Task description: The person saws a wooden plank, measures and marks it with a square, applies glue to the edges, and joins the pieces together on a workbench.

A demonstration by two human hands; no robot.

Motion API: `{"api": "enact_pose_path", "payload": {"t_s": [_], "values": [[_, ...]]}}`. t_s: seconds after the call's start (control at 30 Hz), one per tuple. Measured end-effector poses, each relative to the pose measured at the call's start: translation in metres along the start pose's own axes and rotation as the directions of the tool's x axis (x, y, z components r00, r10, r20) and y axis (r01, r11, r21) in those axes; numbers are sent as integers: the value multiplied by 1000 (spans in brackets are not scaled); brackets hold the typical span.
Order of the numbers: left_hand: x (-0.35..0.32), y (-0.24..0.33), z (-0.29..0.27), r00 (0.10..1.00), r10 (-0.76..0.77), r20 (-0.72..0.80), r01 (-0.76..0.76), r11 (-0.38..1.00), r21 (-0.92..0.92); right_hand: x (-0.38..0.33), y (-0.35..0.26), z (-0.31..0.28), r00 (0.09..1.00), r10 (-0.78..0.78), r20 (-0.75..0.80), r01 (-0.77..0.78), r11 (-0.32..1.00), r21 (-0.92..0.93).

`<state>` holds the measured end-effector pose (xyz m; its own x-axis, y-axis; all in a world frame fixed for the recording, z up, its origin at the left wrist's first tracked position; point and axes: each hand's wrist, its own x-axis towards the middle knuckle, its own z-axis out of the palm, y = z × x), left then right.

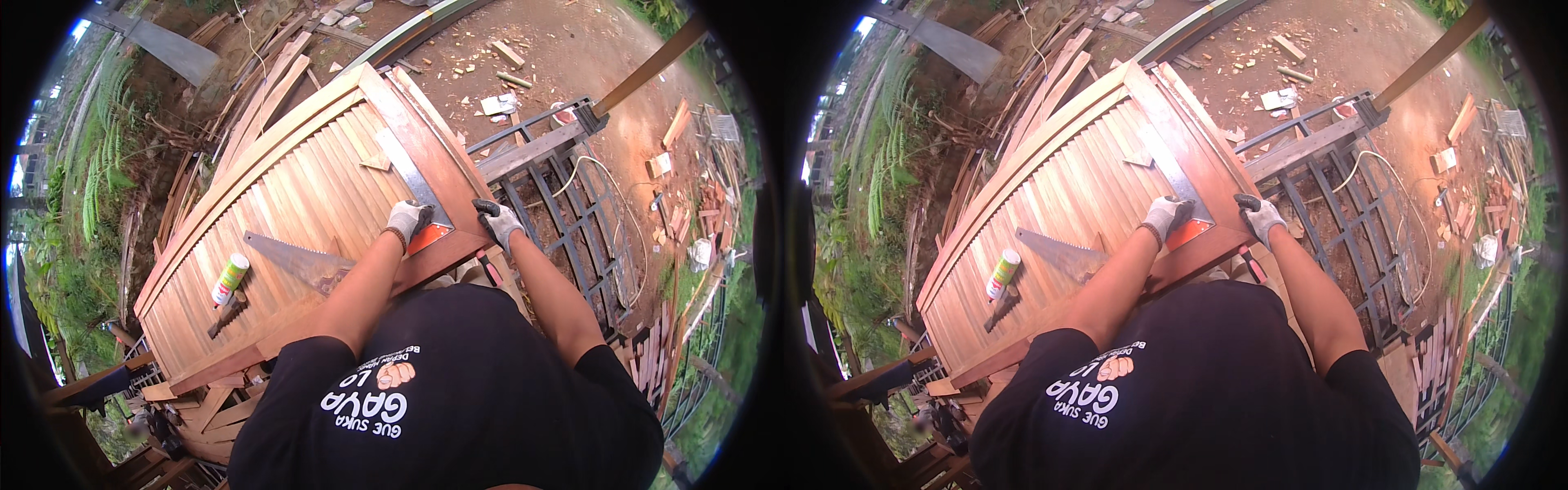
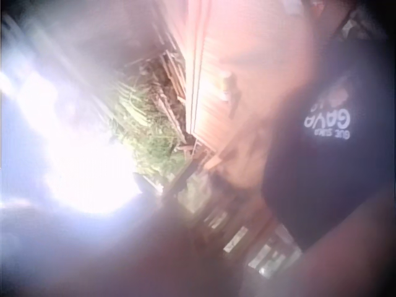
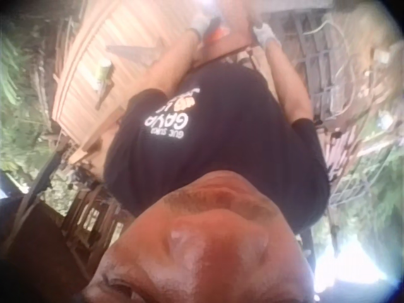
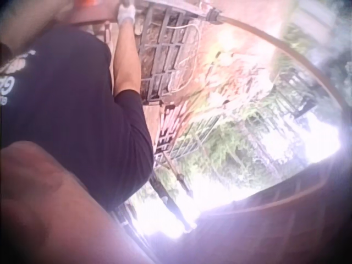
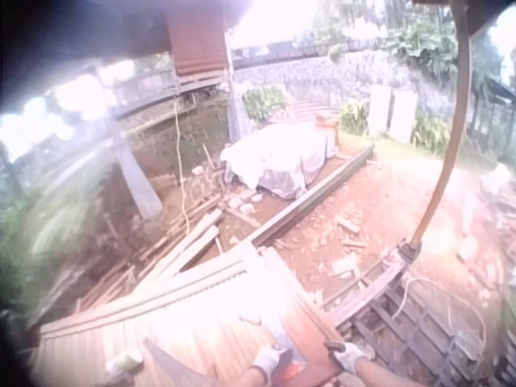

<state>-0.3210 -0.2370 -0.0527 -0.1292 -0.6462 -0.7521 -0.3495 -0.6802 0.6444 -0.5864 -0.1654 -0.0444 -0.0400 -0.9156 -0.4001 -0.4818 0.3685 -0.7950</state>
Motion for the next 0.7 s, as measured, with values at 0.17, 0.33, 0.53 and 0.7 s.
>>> {"api": "enact_pose_path", "payload": {"t_s": [0.17,0.33,0.53,0.7], "values": [[-50,30,-14,994,78,-77,-71,994,85,-5,33,2,982,15,-189,1,996,85],[-102,20,-39,937,349,24,-350,936,42,-76,-35,-28,859,-386,-337,260,895,-363],[-134,26,21,882,394,258,-430,898,96,-126,-80,-57,896,-402,-189,419,906,56],[-161,49,111,778,397,487,-531,830,171,-136,-20,-72,951,-291,107,143,719,680]]}}
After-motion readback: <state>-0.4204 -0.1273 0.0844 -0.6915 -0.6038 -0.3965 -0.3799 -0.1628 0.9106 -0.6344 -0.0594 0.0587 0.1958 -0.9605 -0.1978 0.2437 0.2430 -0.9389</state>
